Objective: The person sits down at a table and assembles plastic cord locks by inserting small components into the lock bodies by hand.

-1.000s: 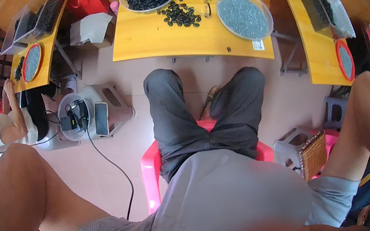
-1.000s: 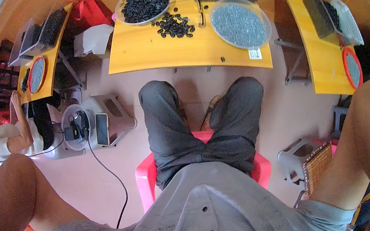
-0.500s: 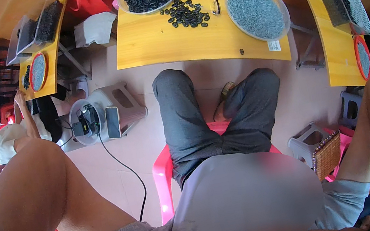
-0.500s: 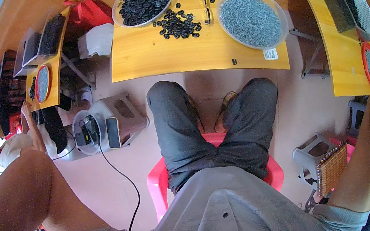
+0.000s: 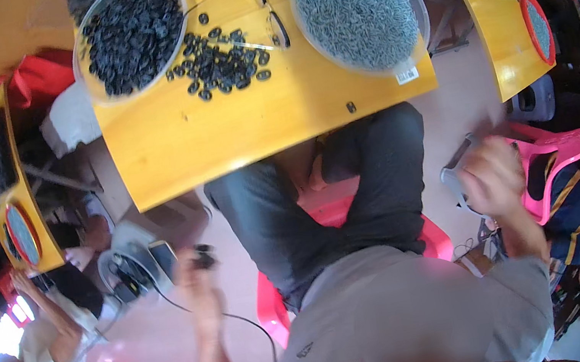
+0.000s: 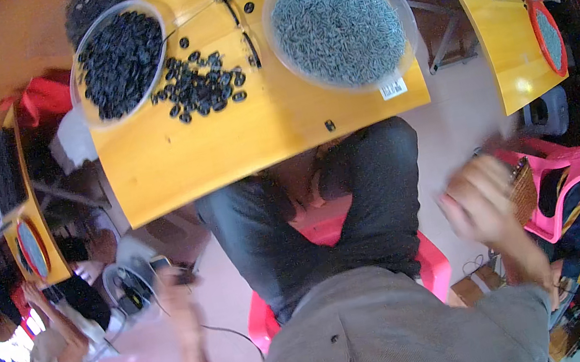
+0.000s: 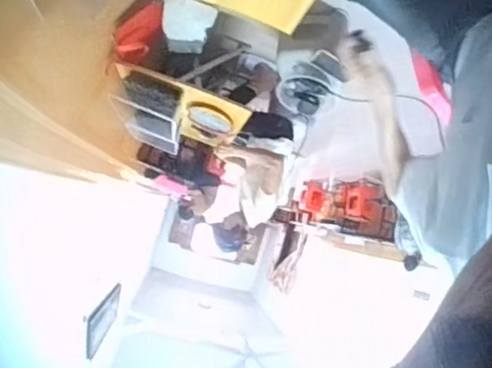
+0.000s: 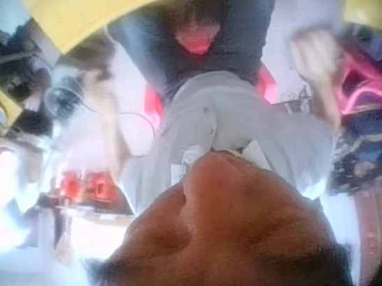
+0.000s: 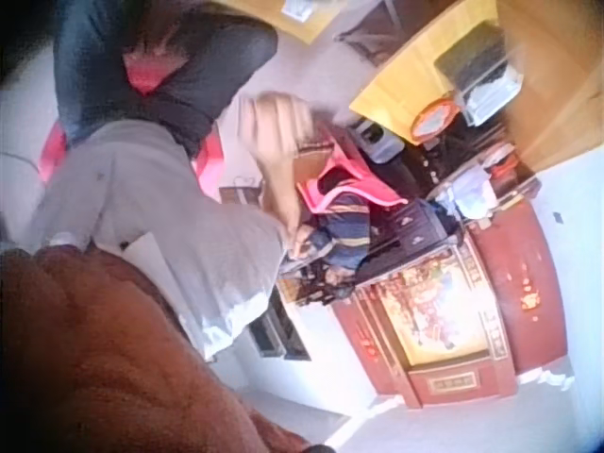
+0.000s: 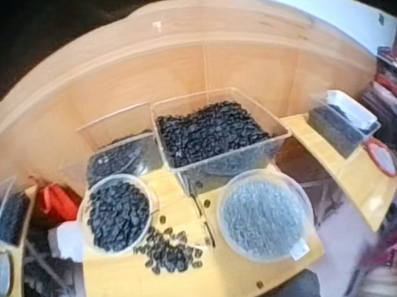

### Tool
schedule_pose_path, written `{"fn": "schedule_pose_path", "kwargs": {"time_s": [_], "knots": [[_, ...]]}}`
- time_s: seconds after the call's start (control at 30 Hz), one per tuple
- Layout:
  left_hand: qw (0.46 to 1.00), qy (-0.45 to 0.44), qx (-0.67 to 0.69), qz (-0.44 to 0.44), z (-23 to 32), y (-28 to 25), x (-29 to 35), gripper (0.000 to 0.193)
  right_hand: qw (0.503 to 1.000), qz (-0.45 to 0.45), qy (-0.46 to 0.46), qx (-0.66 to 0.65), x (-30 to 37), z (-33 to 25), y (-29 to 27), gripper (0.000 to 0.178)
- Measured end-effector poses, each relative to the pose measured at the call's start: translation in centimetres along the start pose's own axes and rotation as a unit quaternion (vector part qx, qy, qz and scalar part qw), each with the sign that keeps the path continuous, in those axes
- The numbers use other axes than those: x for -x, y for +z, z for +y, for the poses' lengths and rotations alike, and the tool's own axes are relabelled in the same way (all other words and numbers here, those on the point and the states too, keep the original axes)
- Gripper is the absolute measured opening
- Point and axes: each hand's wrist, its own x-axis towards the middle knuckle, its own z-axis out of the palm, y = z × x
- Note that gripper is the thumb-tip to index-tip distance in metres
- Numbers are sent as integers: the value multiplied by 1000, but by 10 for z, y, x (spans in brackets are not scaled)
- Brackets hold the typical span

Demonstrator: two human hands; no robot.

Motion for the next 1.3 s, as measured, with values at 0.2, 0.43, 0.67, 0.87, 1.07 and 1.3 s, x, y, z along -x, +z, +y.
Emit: {"fn": "schedule_pose_path", "kwargs": {"time_s": [0.2,0.43,0.67,0.87,1.07,1.3], "knots": [[927,-223,-12,-300,-211,100,42,43,538,-360,723,-241,278,56,156,31],[922,-279,-62,-261,-224,95,52,42,600,-348,673,-255,276,38,165,26],[934,-267,-18,-238,-215,68,2,41,671,-389,607,-176,180,46,155,32],[902,-145,-259,-313,-134,65,-33,44,790,-560,241,63,58,50,106,26],[937,157,-301,-84,-33,50,-49,37,985,151,-23,79,-107,-20,74,12],[912,391,-117,-38,12,51,17,30,978,143,24,149,-191,-18,137,13]]}}
